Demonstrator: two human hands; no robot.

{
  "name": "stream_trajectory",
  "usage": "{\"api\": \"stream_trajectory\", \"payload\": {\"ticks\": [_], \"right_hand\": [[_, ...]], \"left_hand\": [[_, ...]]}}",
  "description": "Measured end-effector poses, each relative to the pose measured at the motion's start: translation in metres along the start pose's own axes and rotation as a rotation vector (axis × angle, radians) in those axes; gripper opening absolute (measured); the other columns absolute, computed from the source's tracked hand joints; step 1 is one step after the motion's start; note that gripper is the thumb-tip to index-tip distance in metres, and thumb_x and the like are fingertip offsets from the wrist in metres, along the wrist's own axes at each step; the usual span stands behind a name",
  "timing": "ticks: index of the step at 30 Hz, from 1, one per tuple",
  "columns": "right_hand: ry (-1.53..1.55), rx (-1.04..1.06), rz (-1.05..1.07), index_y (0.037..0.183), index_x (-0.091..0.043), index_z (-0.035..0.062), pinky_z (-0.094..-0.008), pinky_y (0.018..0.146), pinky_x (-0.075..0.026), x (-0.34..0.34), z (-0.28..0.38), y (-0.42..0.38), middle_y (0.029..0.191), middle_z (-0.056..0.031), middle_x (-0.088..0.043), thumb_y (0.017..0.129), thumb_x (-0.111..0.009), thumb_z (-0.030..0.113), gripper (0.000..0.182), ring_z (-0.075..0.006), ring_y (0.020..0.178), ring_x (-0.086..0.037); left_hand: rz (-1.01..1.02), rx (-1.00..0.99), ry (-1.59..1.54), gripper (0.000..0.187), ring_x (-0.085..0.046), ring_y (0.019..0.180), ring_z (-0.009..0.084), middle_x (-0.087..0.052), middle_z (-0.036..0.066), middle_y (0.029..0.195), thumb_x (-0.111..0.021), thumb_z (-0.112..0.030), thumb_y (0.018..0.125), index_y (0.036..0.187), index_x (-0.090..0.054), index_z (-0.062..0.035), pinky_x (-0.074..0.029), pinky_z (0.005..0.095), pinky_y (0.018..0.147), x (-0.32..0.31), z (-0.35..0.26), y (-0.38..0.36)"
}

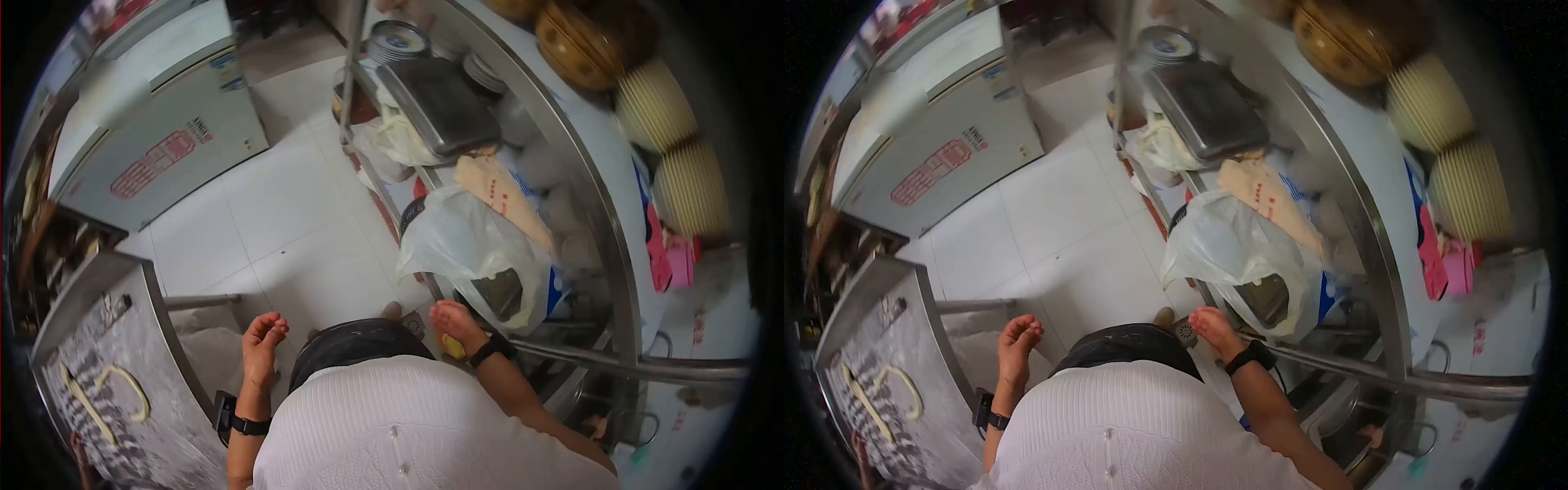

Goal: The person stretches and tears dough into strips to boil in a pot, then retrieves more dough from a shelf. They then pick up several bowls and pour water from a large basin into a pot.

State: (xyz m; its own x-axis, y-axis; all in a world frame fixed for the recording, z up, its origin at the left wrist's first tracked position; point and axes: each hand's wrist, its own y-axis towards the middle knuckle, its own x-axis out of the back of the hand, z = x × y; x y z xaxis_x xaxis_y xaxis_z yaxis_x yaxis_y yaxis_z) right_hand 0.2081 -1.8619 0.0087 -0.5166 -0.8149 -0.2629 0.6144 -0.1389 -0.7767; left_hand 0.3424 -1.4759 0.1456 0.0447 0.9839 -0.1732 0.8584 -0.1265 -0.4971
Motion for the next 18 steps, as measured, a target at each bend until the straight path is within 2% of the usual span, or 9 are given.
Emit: {"api": "stream_trajectory", "payload": {"ticks": [2, 6, 8, 11, 15, 17, 18], "right_hand": [[0.346, 0.006, -0.052, 0.092, -0.046, 0.0057, -0.0291, 0.067, -0.046, 0.013, -0.002, 0.008, 0.088, -0.0100, -0.056, 0.080, -0.050, 0.013, 0.015, -0.0205, 0.079, -0.056], [0.623, -0.033, -0.116, 0.098, -0.046, 0.0042, -0.0320, 0.076, -0.044, 0.029, -0.001, 0.036, 0.098, -0.0119, -0.053, 0.081, -0.047, 0.015, 0.020, -0.0215, 0.090, -0.052], [0.862, 0.131, 0.019, 0.101, -0.044, -0.0001, -0.0316, 0.082, -0.041, 0.028, 0.009, 0.053, 0.103, -0.0136, -0.049, 0.082, -0.044, 0.015, 0.024, -0.0227, 0.097, -0.048], [1.013, 0.165, -0.026, 0.097, -0.044, -0.0027, -0.0292, 0.081, -0.042, 0.024, 0.054, 0.058, 0.102, -0.0154, -0.048, 0.083, -0.042, 0.012, 0.021, -0.0235, 0.097, -0.047], [0.951, 0.193, 0.005, 0.096, -0.044, -0.0054, -0.0271, 0.073, -0.045, 0.023, 0.083, 0.054, 0.099, -0.0160, -0.050, 0.083, -0.044, 0.017, 0.026, -0.0228, 0.089, -0.052], [0.365, 0.052, 0.139, 0.096, -0.046, -0.0030, -0.0280, 0.069, -0.046, 0.037, 0.102, 0.055, 0.097, -0.0142, -0.053, 0.082, -0.048, 0.028, 0.034, -0.0211, 0.082, -0.054], [0.196, 0.014, 0.070, 0.091, -0.048, 0.0015, -0.0258, 0.058, -0.046, 0.040, 0.113, 0.055, 0.088, -0.0113, -0.055, 0.079, -0.052, 0.032, 0.033, -0.0181, 0.070, -0.055]], "left_hand": [[0.043, 0.021, 0.043, 0.016, -0.053, 0.075, 0.0115, -0.056, 0.003, 0.083, -0.049, -0.004, 0.078, 0.093, -0.052, -0.0023, -0.041, 0.0231, 0.069, -0.019, 0.000, 0.009], [0.127, 0.042, 0.076, 0.016, -0.053, 0.076, 0.0115, -0.056, 0.003, 0.083, -0.049, -0.004, 0.078, 0.093, -0.052, -0.0022, -0.041, 0.0229, 0.069, -0.064, 0.000, 0.015], [0.135, 0.039, 0.101, 0.016, -0.053, 0.076, 0.0116, -0.056, 0.003, 0.083, -0.049, -0.004, 0.078, 0.093, -0.052, -0.0021, -0.041, 0.0230, 0.069, -0.078, 0.000, 0.016], [0.123, 0.016, 0.124, 0.016, -0.053, 0.076, 0.0118, -0.056, 0.003, 0.083, -0.048, -0.004, 0.078, 0.093, -0.052, -0.0017, -0.041, 0.0232, 0.069, -0.092, -0.003, 0.017], [0.062, -0.030, 0.114, 0.016, -0.053, 0.077, 0.0123, -0.056, 0.003, 0.083, -0.047, -0.003, 0.078, 0.093, -0.051, -0.0011, -0.041, 0.0235, 0.069, -0.098, -0.004, 0.021], [0.048, -0.023, 0.107, 0.015, -0.053, 0.077, 0.0123, -0.056, 0.003, 0.083, -0.047, -0.004, 0.078, 0.093, -0.052, -0.0012, -0.041, 0.0236, 0.069, -0.105, -0.005, 0.018], [0.051, -0.020, 0.100, 0.015, -0.053, 0.077, 0.0123, -0.056, 0.003, 0.083, -0.047, -0.004, 0.078, 0.093, -0.052, -0.0013, -0.041, 0.0236, 0.069, -0.109, -0.006, 0.017]]}}
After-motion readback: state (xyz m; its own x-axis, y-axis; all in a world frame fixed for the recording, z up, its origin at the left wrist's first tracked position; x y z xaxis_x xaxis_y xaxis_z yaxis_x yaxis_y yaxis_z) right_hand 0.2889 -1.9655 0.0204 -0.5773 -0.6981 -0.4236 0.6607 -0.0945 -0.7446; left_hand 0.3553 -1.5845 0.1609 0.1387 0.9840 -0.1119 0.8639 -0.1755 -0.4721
